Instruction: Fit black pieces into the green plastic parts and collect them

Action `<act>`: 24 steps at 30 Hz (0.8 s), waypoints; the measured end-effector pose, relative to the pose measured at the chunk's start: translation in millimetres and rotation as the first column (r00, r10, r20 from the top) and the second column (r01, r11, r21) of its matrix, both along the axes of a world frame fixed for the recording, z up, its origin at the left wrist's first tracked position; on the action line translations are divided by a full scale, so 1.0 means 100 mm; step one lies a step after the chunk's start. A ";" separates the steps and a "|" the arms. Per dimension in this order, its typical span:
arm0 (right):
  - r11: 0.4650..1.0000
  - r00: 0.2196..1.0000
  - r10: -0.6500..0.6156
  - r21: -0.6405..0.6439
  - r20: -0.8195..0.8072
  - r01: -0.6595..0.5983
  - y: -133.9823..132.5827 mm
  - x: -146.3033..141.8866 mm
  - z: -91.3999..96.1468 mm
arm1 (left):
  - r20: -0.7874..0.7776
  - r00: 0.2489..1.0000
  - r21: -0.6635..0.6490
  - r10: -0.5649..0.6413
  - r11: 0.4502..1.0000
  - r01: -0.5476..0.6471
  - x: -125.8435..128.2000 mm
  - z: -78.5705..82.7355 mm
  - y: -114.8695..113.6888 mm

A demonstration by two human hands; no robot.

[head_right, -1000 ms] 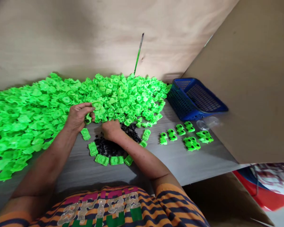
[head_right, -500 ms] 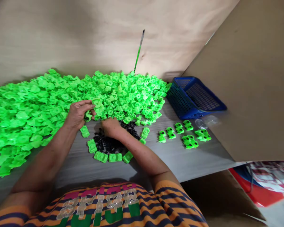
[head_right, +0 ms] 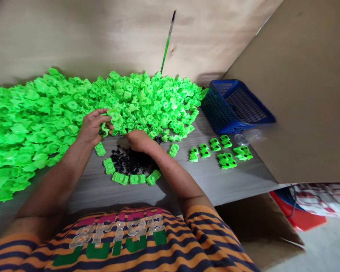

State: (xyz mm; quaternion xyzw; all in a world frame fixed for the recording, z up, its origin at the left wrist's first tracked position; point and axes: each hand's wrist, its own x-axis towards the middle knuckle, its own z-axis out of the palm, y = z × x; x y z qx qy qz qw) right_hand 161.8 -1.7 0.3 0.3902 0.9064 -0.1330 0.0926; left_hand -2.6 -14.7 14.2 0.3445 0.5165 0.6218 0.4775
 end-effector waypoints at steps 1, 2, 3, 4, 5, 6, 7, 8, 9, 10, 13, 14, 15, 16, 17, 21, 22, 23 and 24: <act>1.000 1.000 0.008 -0.016 -0.030 -0.009 0.02 0.01 -0.02 | -0.003 1.000 0.003 -0.004 1.000 0.004 -0.01 0.00 0.00; 0.999 0.997 0.026 -0.028 -0.075 -0.029 0.03 0.01 -0.05 | -0.008 1.000 0.008 -0.010 1.000 0.010 -0.01 -0.01 0.00; 0.998 0.990 0.052 -0.036 -0.131 -0.057 0.03 0.00 -0.09 | -0.013 1.000 0.015 -0.016 1.000 0.016 -0.01 -0.01 0.00; 0.996 0.979 0.075 -0.035 -0.189 -0.083 0.04 -0.01 -0.13 | -0.020 1.000 0.022 -0.020 1.000 0.020 -0.02 -0.01 0.00; 0.994 0.965 0.097 -0.028 -0.243 -0.107 0.03 -0.03 -0.17 | -0.027 0.999 0.027 -0.021 0.999 0.022 -0.02 -0.01 0.00; 0.992 0.949 0.118 -0.016 -0.291 -0.128 0.03 -0.05 -0.21 | -0.032 0.999 0.030 -0.020 0.999 0.021 -0.02 -0.01 0.00; 0.989 0.934 0.138 -0.003 -0.329 -0.147 0.02 -0.07 -0.24 | -0.037 0.999 0.030 -0.019 0.999 0.020 -0.01 -0.01 0.00; 0.986 0.923 0.158 0.007 -0.351 -0.166 0.01 -0.09 -0.27 | -0.039 0.999 0.027 -0.018 0.999 0.019 -0.01 -0.01 0.00; 0.983 0.917 0.174 0.016 -0.358 -0.181 0.00 -0.11 -0.29 | -0.039 0.999 0.021 -0.017 1.000 0.018 0.00 0.00 0.00; 0.980 0.917 0.192 0.023 -0.350 -0.196 -0.01 -0.12 -0.31 | -0.036 0.999 0.014 -0.014 1.000 0.015 0.00 0.01 0.00; 0.976 0.933 0.216 0.043 -0.288 -0.213 -0.03 -0.16 -0.35 | -0.020 1.000 0.001 -0.001 1.000 0.001 0.00 0.03 -0.01; 0.977 0.937 0.213 0.051 -0.276 -0.207 -0.04 -0.18 -0.36 | -0.019 1.000 0.001 0.003 1.000 -0.003 0.00 0.03 -0.01; 0.978 0.939 0.209 0.058 -0.273 -0.201 -0.04 -0.19 -0.37 | -0.021 1.000 0.002 0.005 1.000 -0.005 0.00 0.04 -0.01; 0.979 0.939 0.205 0.061 -0.277 -0.196 -0.05 -0.19 -0.39 | -0.025 1.000 0.002 0.007 1.000 -0.006 0.00 0.04 -0.01; 0.979 0.937 0.202 0.061 -0.286 -0.193 -0.04 -0.20 -0.40 | -0.029 1.000 0.002 0.008 1.000 -0.008 -0.01 0.03 -0.01; 0.975 0.911 0.216 0.037 -0.351 -0.217 -0.02 -0.18 -0.43 | -0.028 1.000 -0.012 0.008 1.000 -0.008 -0.01 0.02 0.00; 0.974 0.899 0.218 0.031 -0.380 -0.223 -0.01 -0.17 -0.42 | -0.024 1.000 -0.017 0.008 1.000 -0.008 -0.01 0.02 0.00; 0.974 0.885 0.215 0.026 -0.413 -0.225 -0.01 -0.15 -0.41 | -0.019 1.000 -0.022 0.009 1.000 -0.010 -0.01 0.02 0.00; 0.974 0.868 0.208 0.018 -0.450 -0.224 -0.01 -0.12 -0.38 | -0.013 1.000 -0.029 0.013 1.000 -0.014 -0.01 0.02 0.00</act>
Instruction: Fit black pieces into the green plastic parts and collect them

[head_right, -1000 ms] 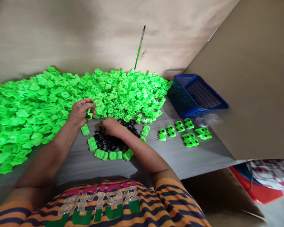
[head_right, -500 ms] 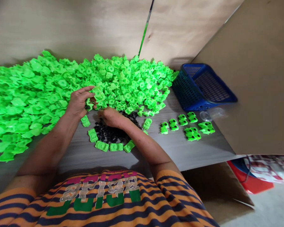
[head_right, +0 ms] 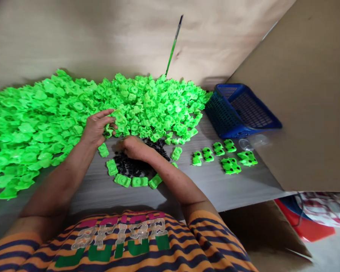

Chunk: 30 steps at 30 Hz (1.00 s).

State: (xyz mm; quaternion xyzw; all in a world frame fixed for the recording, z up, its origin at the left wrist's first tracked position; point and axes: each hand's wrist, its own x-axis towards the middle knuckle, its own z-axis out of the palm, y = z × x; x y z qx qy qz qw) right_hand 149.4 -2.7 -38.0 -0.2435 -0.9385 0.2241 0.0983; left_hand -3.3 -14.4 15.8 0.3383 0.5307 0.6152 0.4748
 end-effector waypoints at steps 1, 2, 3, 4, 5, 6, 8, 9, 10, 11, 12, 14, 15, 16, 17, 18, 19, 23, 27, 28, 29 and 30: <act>1.000 0.999 -0.001 -0.025 -0.039 0.000 0.00 0.03 0.03 | 0.006 1.000 -0.005 0.005 1.000 -0.005 0.00 0.00 0.00; 0.998 0.997 -0.002 -0.065 -0.079 -0.004 -0.01 0.06 0.07 | 0.010 1.000 -0.008 0.012 1.000 -0.012 0.01 0.00 0.00; 0.992 0.993 0.002 -0.122 -0.118 -0.016 -0.02 0.10 0.12 | 0.013 1.000 -0.007 0.019 1.000 -0.018 0.01 0.01 -0.01; 0.980 0.987 0.004 -0.194 -0.161 -0.036 -0.02 0.14 0.18 | 0.012 1.000 -0.003 0.024 1.000 -0.024 0.01 0.01 -0.01; 0.961 0.977 -0.007 -0.273 -0.213 -0.053 -0.03 0.18 0.23 | 0.010 1.000 0.002 0.026 1.000 -0.026 0.02 0.02 -0.02; 0.935 0.962 -0.040 -0.350 -0.272 -0.060 -0.02 0.21 0.29 | 0.007 1.000 0.008 0.026 1.000 -0.026 0.02 0.02 -0.02; 0.881 0.895 -0.184 -0.471 -0.405 -0.032 0.01 0.28 0.38 | -0.003 1.000 0.014 0.020 1.000 -0.020 0.03 0.04 -0.04; 0.858 0.842 -0.275 -0.513 -0.465 -0.003 0.03 0.30 0.41 | -0.012 1.000 0.013 0.014 1.000 -0.014 0.03 0.04 -0.04; 0.839 0.779 -0.360 -0.544 -0.513 0.029 0.06 0.32 0.43 | -0.024 1.000 0.011 0.006 1.000 -0.006 0.04 0.05 -0.05; 0.823 0.717 -0.429 -0.565 -0.549 0.060 0.10 0.33 0.44 | -0.039 0.999 0.010 -0.005 1.000 0.005 0.05 0.05 -0.06; 0.812 0.666 -0.479 -0.577 -0.572 0.088 0.13 0.33 0.44 | -0.056 0.998 0.012 -0.018 1.000 0.019 0.05 0.06 -0.07; 0.802 0.603 -0.532 -0.581 -0.594 0.135 0.19 0.33 0.42 | -0.089 0.995 0.026 -0.045 0.999 0.047 0.07 0.05 -0.09; 0.803 0.582 -0.546 -0.576 -0.602 0.156 0.20 0.32 0.41 | -0.104 0.993 0.038 -0.056 0.997 0.060 0.08 0.05 -0.10; 0.804 0.570 -0.553 -0.568 -0.608 0.173 0.21 0.31 0.39 | -0.119 0.991 0.051 -0.064 0.996 0.070 0.08 0.05 -0.11; 0.807 0.561 -0.556 -0.560 -0.613 0.187 0.22 0.30 0.38 | -0.134 0.988 0.061 -0.071 0.995 0.080 0.09 0.04 -0.12; 0.809 0.554 -0.559 -0.553 -0.617 0.201 0.22 0.29 0.37 | -0.149 0.986 0.068 -0.078 0.994 0.089 0.09 0.04 -0.13; 0.811 0.548 -0.561 -0.545 -0.620 0.213 0.21 0.28 0.37 | -0.164 0.983 0.072 -0.087 0.992 0.100 0.10 0.03 -0.14; 0.819 0.546 -0.563 -0.509 -0.620 0.266 0.18 0.26 0.37 | -0.217 0.969 0.072 -0.115 0.988 0.133 0.12 0.04 -0.15; 0.833 0.565 -0.548 -0.460 -0.617 0.306 0.16 0.25 0.38 | -0.257 0.958 0.066 -0.128 0.987 0.150 0.13 0.05 -0.17; 0.838 0.569 -0.542 -0.447 -0.619 0.312 0.16 0.25 0.38 | -0.267 0.955 0.060 -0.133 0.986 0.154 0.13 0.05 -0.17; 0.843 0.572 -0.535 -0.435 -0.622 0.315 0.16 0.25 0.38 | -0.276 0.951 0.054 -0.138 0.986 0.158 0.13 0.06 -0.17; 0.848 0.576 -0.529 -0.424 -0.624 0.318 0.15 0.25 0.38 | -0.285 0.948 0.047 -0.143 0.985 0.163 0.13 0.06 -0.18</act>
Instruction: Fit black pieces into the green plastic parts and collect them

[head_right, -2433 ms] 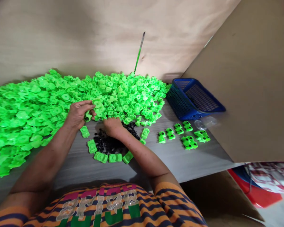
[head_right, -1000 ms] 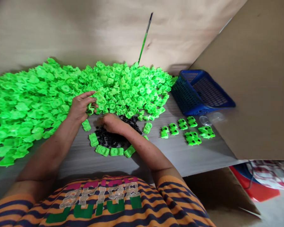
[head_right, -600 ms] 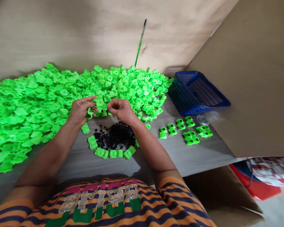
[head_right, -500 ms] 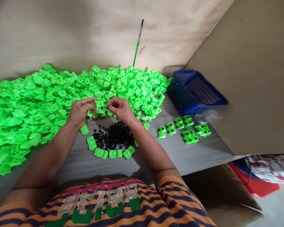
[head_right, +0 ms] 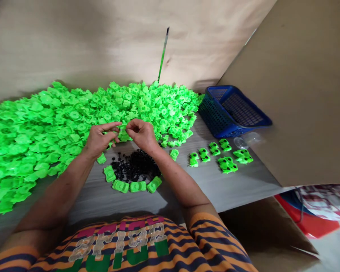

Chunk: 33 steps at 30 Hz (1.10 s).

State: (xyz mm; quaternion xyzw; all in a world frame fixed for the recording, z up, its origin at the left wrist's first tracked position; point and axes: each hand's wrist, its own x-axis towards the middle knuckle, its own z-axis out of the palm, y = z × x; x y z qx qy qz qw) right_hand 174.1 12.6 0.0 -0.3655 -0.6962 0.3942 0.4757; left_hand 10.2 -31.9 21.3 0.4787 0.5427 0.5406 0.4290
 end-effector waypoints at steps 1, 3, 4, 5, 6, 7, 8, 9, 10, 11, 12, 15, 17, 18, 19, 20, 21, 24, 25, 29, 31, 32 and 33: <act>1.000 1.000 -0.001 0.008 0.007 0.001 0.00 0.00 0.00 | -0.009 1.000 -0.003 -0.005 1.000 0.005 0.00 0.00 0.00; 1.000 0.999 -0.008 0.016 0.031 0.007 -0.01 0.00 0.01 | -0.024 1.000 -0.006 -0.012 1.000 0.012 0.01 -0.01 -0.01; 1.000 0.999 -0.013 0.016 0.049 0.012 -0.01 0.00 0.01 | -0.030 0.999 -0.007 -0.012 1.000 0.012 0.01 -0.01 -0.01; 1.000 0.997 -0.021 0.018 0.069 0.020 -0.02 0.00 0.01 | -0.034 0.999 -0.009 -0.009 1.000 0.009 0.02 -0.02 -0.01; 0.999 0.996 -0.031 0.023 0.090 0.029 -0.03 0.00 0.02 | -0.035 0.999 -0.010 -0.005 1.000 0.004 0.02 -0.02 -0.01; 0.999 0.993 -0.043 0.032 0.108 0.040 -0.03 0.00 0.03 | -0.033 0.999 -0.011 0.000 1.000 -0.001 0.02 -0.02 -0.01; 0.998 0.991 -0.056 0.044 0.124 0.051 -0.04 0.00 0.03 | -0.030 1.000 -0.012 0.003 1.000 -0.004 0.02 -0.02 -0.01; 0.996 0.988 -0.068 0.059 0.136 0.061 -0.05 0.00 0.04 | -0.026 1.000 -0.010 0.004 1.000 -0.004 0.02 -0.02 -0.01; 0.995 0.986 -0.077 0.077 0.146 0.067 -0.06 0.00 0.04 | -0.021 1.000 -0.008 0.002 1.000 -0.002 0.02 -0.02 -0.01; 0.993 0.985 -0.084 0.095 0.154 0.070 -0.07 0.00 0.05 | -0.018 1.000 -0.005 -0.001 1.000 0.001 0.02 -0.01 -0.01; 0.991 0.983 -0.088 0.111 0.164 0.070 -0.08 0.00 0.05 | -0.016 1.000 -0.003 -0.003 1.000 0.003 0.02 -0.01 -0.01; 0.986 0.974 -0.101 0.150 0.202 0.071 -0.09 0.00 0.06 | -0.013 1.000 -0.002 -0.005 1.000 0.005 0.01 -0.01 -0.01; 0.983 0.969 -0.111 0.171 0.222 0.073 -0.09 0.00 0.06 | -0.012 1.000 -0.005 -0.002 1.000 0.002 0.01 -0.01 -0.01; 0.981 0.967 -0.115 0.180 0.226 0.074 -0.09 0.00 0.05 | -0.011 1.000 -0.007 0.001 1.000 -0.001 0.01 -0.01 0.00; 0.980 0.967 -0.116 0.186 0.227 0.074 -0.09 0.00 0.05 | -0.010 1.000 -0.008 0.006 1.000 -0.006 0.02 -0.01 0.00; 0.979 0.968 -0.116 0.189 0.224 0.074 -0.09 0.01 0.05 | -0.008 1.000 -0.007 0.012 1.000 -0.012 0.02 -0.01 0.00; 0.979 0.969 -0.116 0.190 0.219 0.074 -0.09 0.01 0.04 | -0.005 1.000 -0.005 0.019 1.000 -0.019 0.02 -0.01 0.00; 0.980 0.974 -0.109 0.186 0.198 0.072 -0.07 0.00 0.02 | 0.011 0.999 -0.005 0.037 0.999 -0.037 0.02 -0.02 0.01; 0.981 0.977 -0.106 0.181 0.185 0.072 -0.06 0.00 0.00 | 0.017 0.999 -0.008 0.042 0.999 -0.042 0.02 -0.03 0.01; 0.991 0.992 -0.075 0.118 0.097 0.064 0.00 -0.01 -0.08 | 0.015 0.998 -0.013 0.066 0.998 -0.066 0.01 -0.06 0.02; 0.996 0.998 -0.051 0.069 0.031 0.049 0.03 -0.02 -0.13 | 0.011 0.997 -0.003 0.080 0.997 -0.080 0.00 -0.07 0.03; 0.998 0.999 -0.038 0.042 -0.004 0.039 0.05 -0.02 -0.15 | 0.012 0.996 0.003 0.087 0.996 -0.087 0.00 -0.07 0.03; 1.000 0.999 -0.026 0.014 -0.042 0.027 0.07 -0.03 -0.18 | 0.015 0.995 0.008 0.096 0.995 -0.096 0.00 -0.07 0.04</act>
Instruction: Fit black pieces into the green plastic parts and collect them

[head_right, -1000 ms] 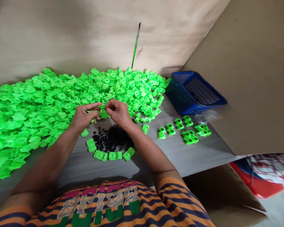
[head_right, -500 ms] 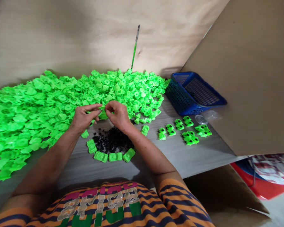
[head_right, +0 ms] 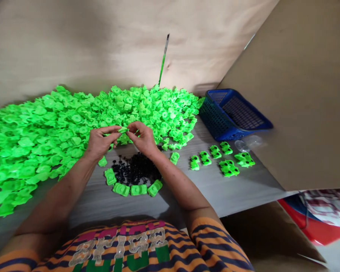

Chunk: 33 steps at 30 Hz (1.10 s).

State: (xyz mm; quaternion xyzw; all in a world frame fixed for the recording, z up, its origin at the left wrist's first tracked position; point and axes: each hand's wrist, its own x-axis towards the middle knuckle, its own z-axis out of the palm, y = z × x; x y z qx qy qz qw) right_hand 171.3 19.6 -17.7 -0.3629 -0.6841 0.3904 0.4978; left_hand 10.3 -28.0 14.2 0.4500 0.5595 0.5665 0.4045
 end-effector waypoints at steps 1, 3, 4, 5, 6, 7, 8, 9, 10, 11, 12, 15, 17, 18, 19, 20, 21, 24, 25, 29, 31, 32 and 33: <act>0.999 0.999 0.017 -0.028 -0.034 -0.017 0.02 -0.01 -0.02 | 0.005 1.000 0.003 0.006 1.000 -0.006 0.00 0.00 0.00; 0.995 0.995 0.056 -0.077 -0.087 -0.062 0.04 -0.02 -0.05 | 0.017 1.000 0.002 0.013 1.000 -0.013 -0.01 0.01 0.01; 0.992 0.992 0.074 -0.096 -0.104 -0.084 0.04 -0.02 -0.06 | 0.022 1.000 0.000 0.013 1.000 -0.013 -0.02 0.02 0.01; 0.989 0.990 0.089 -0.111 -0.114 -0.101 0.04 -0.03 -0.07 | 0.025 1.000 -0.001 0.012 1.000 -0.012 -0.02 0.02 0.02; 0.987 0.988 0.097 -0.120 -0.122 -0.112 0.04 -0.03 -0.06 | 0.025 1.000 0.000 0.011 1.000 -0.011 -0.03 0.02 0.02; 0.985 0.986 0.103 -0.126 -0.129 -0.119 0.03 -0.03 -0.06 | 0.023 1.000 0.004 0.009 1.000 -0.009 -0.04 0.01 0.02; 0.984 0.985 0.106 -0.128 -0.135 -0.123 0.03 -0.03 -0.05 | 0.019 1.000 0.009 0.008 1.000 -0.008 -0.04 0.01 0.02; 0.984 0.984 0.108 -0.128 -0.139 -0.126 0.02 -0.03 -0.04 | 0.016 1.000 0.014 0.006 1.000 -0.006 -0.05 0.00 0.02; 0.984 0.984 0.109 -0.127 -0.141 -0.127 0.01 -0.03 -0.02 | 0.015 1.000 0.018 0.006 1.000 -0.006 -0.05 0.00 0.03; 0.984 0.984 0.110 -0.128 -0.139 -0.128 0.00 -0.03 -0.01 | 0.014 1.000 0.022 0.005 1.000 -0.006 -0.05 -0.01 0.03; 0.984 0.985 0.107 -0.128 -0.134 -0.124 -0.01 -0.03 0.00 | 0.014 1.000 0.025 0.005 1.000 -0.005 -0.04 -0.02 0.03; 0.985 0.988 0.085 -0.140 -0.127 -0.102 -0.04 -0.04 0.01 | 0.008 1.000 0.024 0.005 1.000 -0.006 -0.03 -0.02 0.03; 0.982 0.988 0.080 -0.158 -0.135 -0.101 -0.05 -0.05 0.01 | 0.004 1.000 0.017 0.003 1.000 -0.003 -0.03 -0.02 0.03; 0.980 0.986 0.082 -0.169 -0.144 -0.106 -0.05 -0.05 0.01 | 0.003 1.000 0.014 0.003 1.000 -0.003 -0.04 -0.02 0.03; 0.976 0.984 0.086 -0.185 -0.155 -0.115 -0.05 -0.06 0.00 | -0.001 1.000 0.013 0.002 1.000 -0.002 -0.04 -0.03 0.03; 0.971 0.982 0.089 -0.204 -0.169 -0.124 -0.05 -0.06 0.00 | -0.007 1.000 0.013 0.001 1.000 -0.001 -0.05 -0.04 0.03; 0.964 0.978 0.091 -0.229 -0.186 -0.133 -0.05 -0.07 0.00 | -0.015 1.000 0.015 0.000 1.000 0.001 -0.05 -0.04 0.04; 0.941 0.959 0.074 -0.300 -0.272 -0.157 -0.05 -0.09 -0.01 | -0.049 0.999 0.023 -0.001 1.000 0.002 -0.07 -0.08 0.06; 0.936 0.950 0.064 -0.313 -0.307 -0.164 -0.05 -0.10 -0.01 | -0.060 0.998 0.025 0.000 1.000 0.002 -0.08 -0.09 0.06; 0.936 0.923 0.052 -0.304 -0.381 -0.179 -0.05 -0.12 -0.01 | -0.093 0.996 0.035 0.006 0.999 -0.002 -0.09 -0.12 0.08; 0.938 0.921 0.057 -0.296 -0.386 -0.182 -0.05 -0.12 -0.01 | -0.100 0.995 0.046 0.005 0.999 0.000 -0.09 -0.12 0.08; 0.938 0.920 0.057 -0.294 -0.388 -0.182 -0.05 -0.12 0.00 | -0.102 0.995 0.051 0.003 0.999 0.002 -0.08 -0.12 0.08; 0.939 0.920 0.056 -0.293 -0.389 -0.182 -0.06 -0.12 0.00 | -0.102 0.995 0.057 0.003 0.998 0.003 -0.08 -0.12 0.08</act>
